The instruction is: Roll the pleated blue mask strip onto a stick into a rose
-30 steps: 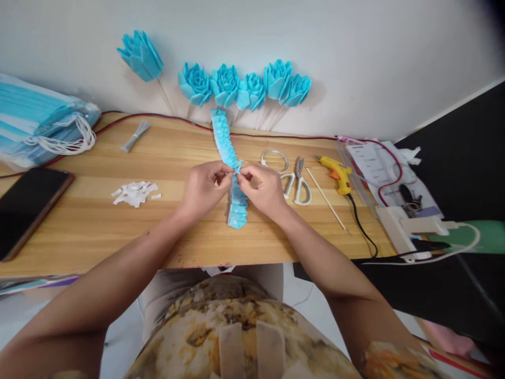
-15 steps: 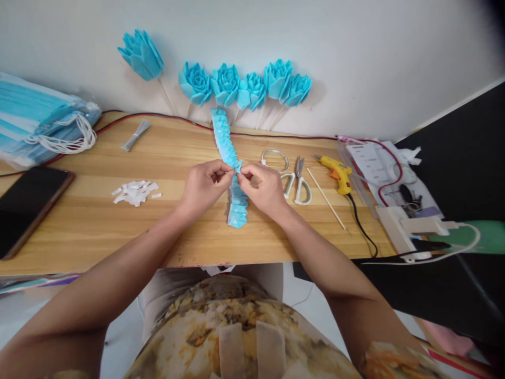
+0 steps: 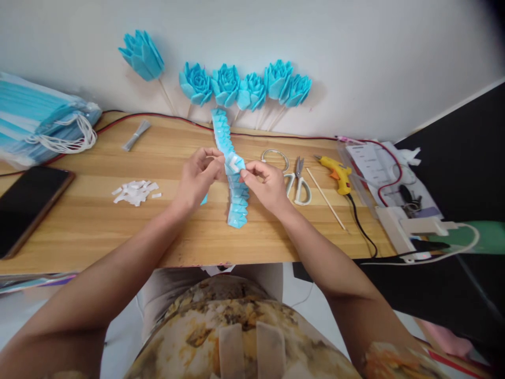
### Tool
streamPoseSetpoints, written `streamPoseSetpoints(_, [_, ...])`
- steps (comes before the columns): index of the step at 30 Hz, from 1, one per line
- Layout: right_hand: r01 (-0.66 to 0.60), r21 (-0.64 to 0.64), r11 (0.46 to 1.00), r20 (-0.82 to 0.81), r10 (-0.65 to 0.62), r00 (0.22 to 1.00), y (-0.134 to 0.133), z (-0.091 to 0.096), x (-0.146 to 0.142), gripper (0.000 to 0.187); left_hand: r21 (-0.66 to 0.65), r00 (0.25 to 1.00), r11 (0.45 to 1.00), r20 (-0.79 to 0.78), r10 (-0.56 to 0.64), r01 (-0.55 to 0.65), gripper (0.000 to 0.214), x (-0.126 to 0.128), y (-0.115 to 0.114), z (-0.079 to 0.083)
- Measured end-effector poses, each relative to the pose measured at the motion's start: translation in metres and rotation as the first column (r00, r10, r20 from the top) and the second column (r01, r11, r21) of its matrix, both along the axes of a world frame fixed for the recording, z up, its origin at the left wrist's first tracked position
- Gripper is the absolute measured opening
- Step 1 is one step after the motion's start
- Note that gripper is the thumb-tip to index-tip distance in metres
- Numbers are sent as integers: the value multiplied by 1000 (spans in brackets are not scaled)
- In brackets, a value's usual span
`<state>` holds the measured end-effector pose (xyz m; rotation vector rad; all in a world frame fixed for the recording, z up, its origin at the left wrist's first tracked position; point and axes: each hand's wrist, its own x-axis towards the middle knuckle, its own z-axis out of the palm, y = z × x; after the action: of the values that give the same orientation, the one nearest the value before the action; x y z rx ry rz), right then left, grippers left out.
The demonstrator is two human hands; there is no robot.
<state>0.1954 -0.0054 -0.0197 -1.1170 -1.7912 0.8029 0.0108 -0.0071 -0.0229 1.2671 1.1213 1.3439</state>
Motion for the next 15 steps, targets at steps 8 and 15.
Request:
streamPoseSetpoints(8, [-97,-93,991,-62,91,994,0,0,2,23,-15,978,980,-54,-200,199,17,-1,1,-2])
streamPoseSetpoints(15, [-89,-98,991,-26,87,996,3,-1,2,25,5,977,979,-76,-201,202,22,-1,-1,-1])
